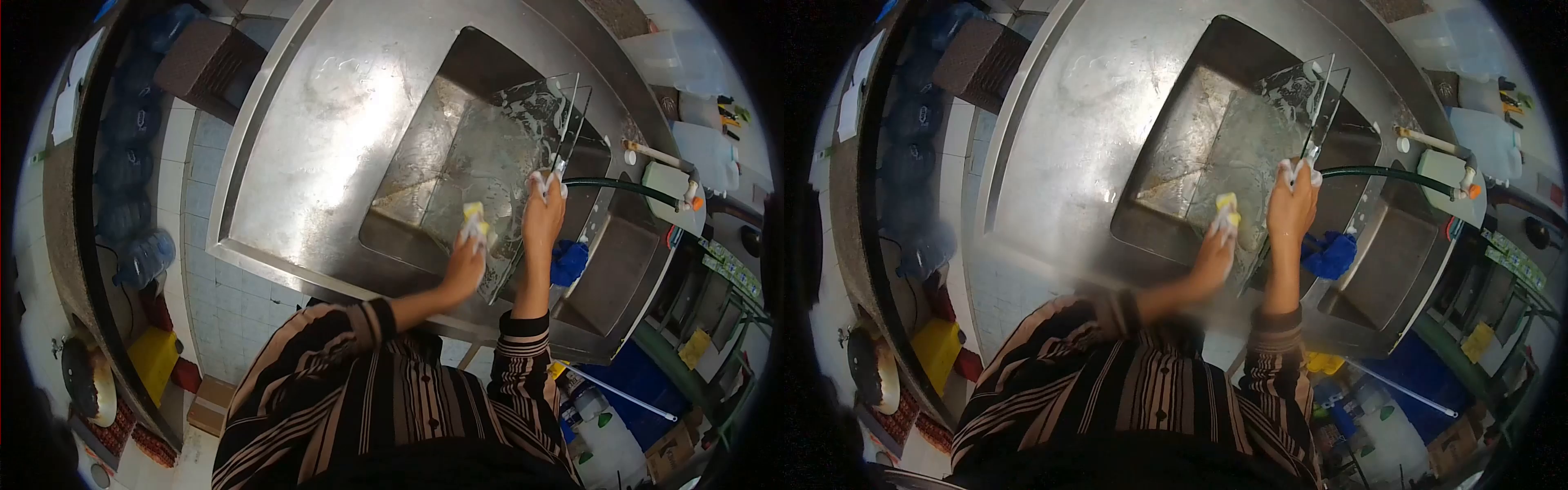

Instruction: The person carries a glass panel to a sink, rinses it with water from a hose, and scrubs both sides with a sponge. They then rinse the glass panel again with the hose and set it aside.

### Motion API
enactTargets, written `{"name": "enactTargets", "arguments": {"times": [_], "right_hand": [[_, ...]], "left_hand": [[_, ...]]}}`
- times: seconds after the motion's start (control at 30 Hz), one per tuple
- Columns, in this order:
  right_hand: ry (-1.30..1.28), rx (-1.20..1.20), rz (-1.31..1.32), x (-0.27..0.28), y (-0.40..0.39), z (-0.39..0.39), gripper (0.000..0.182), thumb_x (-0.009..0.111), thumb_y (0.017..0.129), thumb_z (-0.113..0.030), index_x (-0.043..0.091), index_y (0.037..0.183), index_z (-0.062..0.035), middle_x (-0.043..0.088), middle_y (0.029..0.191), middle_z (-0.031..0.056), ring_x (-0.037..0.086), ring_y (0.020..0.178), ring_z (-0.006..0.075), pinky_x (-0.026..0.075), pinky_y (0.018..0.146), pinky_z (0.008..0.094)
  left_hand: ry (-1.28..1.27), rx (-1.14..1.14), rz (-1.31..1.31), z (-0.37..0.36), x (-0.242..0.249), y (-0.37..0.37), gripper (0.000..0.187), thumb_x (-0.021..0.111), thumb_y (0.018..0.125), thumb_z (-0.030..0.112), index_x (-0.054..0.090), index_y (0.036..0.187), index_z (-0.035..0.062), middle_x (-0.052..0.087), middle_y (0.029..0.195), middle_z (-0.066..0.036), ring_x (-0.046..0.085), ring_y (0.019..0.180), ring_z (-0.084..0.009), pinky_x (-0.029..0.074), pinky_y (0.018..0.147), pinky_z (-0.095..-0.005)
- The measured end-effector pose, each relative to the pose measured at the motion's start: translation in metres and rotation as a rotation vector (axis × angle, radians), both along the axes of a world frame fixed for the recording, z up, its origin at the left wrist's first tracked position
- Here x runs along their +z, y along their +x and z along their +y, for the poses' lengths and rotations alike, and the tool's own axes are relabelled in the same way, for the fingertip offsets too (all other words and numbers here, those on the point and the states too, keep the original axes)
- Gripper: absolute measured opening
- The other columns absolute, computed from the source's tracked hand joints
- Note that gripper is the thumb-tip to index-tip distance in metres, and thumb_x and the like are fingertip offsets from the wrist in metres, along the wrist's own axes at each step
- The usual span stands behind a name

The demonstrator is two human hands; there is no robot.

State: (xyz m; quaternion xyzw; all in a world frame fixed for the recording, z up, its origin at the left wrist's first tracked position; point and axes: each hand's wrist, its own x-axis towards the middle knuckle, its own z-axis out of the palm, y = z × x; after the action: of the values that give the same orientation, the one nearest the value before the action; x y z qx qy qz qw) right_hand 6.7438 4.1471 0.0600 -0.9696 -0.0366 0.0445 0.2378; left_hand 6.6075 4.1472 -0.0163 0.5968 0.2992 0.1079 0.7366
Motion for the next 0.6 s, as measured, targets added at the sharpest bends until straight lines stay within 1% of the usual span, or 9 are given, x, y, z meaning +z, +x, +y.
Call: {"name": "enactTargets", "arguments": {"times": [0.07,0.13,0.2,0.27,0.3,0.37,0.47,0.53,0.6], "right_hand": [[-0.010,0.020,0.027,-0.004,0.004,-0.006,0.043,0.048,0.086,-0.033,0.048,0.114,0.0008,0.047,0.117,0.0238,0.042,0.111,0.0386,0.034,0.091,0.0395],[0.002,0.023,0.010,-0.006,0.005,-0.008,0.043,0.048,0.086,-0.032,0.049,0.114,0.0009,0.047,0.117,0.0238,0.042,0.111,0.0386,0.034,0.091,0.0395],[0.016,0.020,-0.008,-0.008,0.003,-0.008,0.043,0.048,0.086,-0.032,0.049,0.114,0.0010,0.047,0.117,0.0237,0.042,0.111,0.0386,0.034,0.091,0.0395],[0.004,0.015,-0.056,-0.009,0.002,-0.007,0.042,0.048,0.086,-0.031,0.049,0.113,0.0012,0.047,0.117,0.0229,0.043,0.111,0.0379,0.034,0.091,0.0390],[0.004,0.007,-0.058,-0.008,0.001,-0.005,0.042,0.048,0.086,-0.031,0.049,0.113,0.0012,0.047,0.117,0.0229,0.043,0.111,0.0379,0.034,0.091,0.0390],[0.035,0.009,-0.038,-0.002,-0.003,-0.001,0.042,0.049,0.086,-0.030,0.049,0.112,0.0014,0.047,0.117,0.0231,0.043,0.109,0.0382,0.035,0.091,0.0387],[0.065,0.016,-0.049,0.003,-0.002,0.002,0.038,0.050,0.085,-0.027,0.050,0.109,0.0025,0.049,0.110,0.0230,0.046,0.102,0.0389,0.037,0.086,0.0397],[0.090,0.019,-0.073,-0.002,-0.002,0.002,0.033,0.052,0.084,-0.022,0.051,0.106,0.0025,0.050,0.104,0.0224,0.048,0.096,0.0396,0.039,0.080,0.0411],[0.096,0.020,-0.043,-0.001,-0.001,0.000,0.033,0.052,0.084,-0.022,0.051,0.106,0.0021,0.050,0.104,0.0225,0.049,0.095,0.0399,0.040,0.079,0.0412]], "left_hand": [[0.084,-0.124,0.348,0.007,-0.037,0.028,0.036,0.040,0.089,0.013,0.041,0.119,-0.0074,0.041,0.122,-0.023,0.042,0.111,-0.0372,0.033,0.096,-0.0386],[0.587,-0.306,0.338,-0.005,-0.128,0.049,0.034,0.040,0.087,0.015,0.048,0.112,-0.0056,0.044,0.117,-0.025,0.041,0.108,-0.0415,0.033,0.093,-0.0435],[0.861,-0.709,0.482,0.022,-0.152,0.061,0.028,0.044,0.084,0.014,0.055,0.103,-0.0031,0.048,0.111,-0.024,0.041,0.109,-0.0408,0.037,0.089,-0.0432],[0.628,-0.730,0.488,-0.005,-0.276,0.055,0.023,0.048,0.081,0.015,0.059,0.094,-0.0008,0.054,0.103,-0.023,0.048,0.101,-0.0389,0.042,0.081,-0.0441],[0.567,-0.716,0.561,0.006,-0.264,0.049,0.023,0.048,0.080,0.015,0.060,0.093,-0.0008,0.054,0.102,-0.023,0.049,0.100,-0.0388,0.042,0.080,-0.0441],[0.450,-0.592,0.692,0.021,-0.232,0.036,0.023,0.049,0.080,0.016,0.060,0.093,-0.0007,0.055,0.100,-0.023,0.050,0.098,-0.0385,0.043,0.079,-0.0441],[0.342,-0.367,0.844,0.022,-0.215,0.029,0.023,0.049,0.080,0.017,0.060,0.092,-0.0007,0.056,0.096,-0.023,0.052,0.094,-0.0380,0.044,0.077,-0.0442],[0.303,-0.250,0.897,0.027,-0.210,0.042,0.024,0.050,0.079,0.017,0.060,0.091,-0.0006,0.057,0.094,-0.023,0.054,0.092,-0.0377,0.044,0.075,-0.0443],[0.310,-0.163,0.878,0.037,-0.198,0.068,0.024,0.050,0.079,0.018,0.060,0.091,-0.0006,0.058,0.092,-0.023,0.055,0.090,-0.0374,0.045,0.074,-0.0443]]}}
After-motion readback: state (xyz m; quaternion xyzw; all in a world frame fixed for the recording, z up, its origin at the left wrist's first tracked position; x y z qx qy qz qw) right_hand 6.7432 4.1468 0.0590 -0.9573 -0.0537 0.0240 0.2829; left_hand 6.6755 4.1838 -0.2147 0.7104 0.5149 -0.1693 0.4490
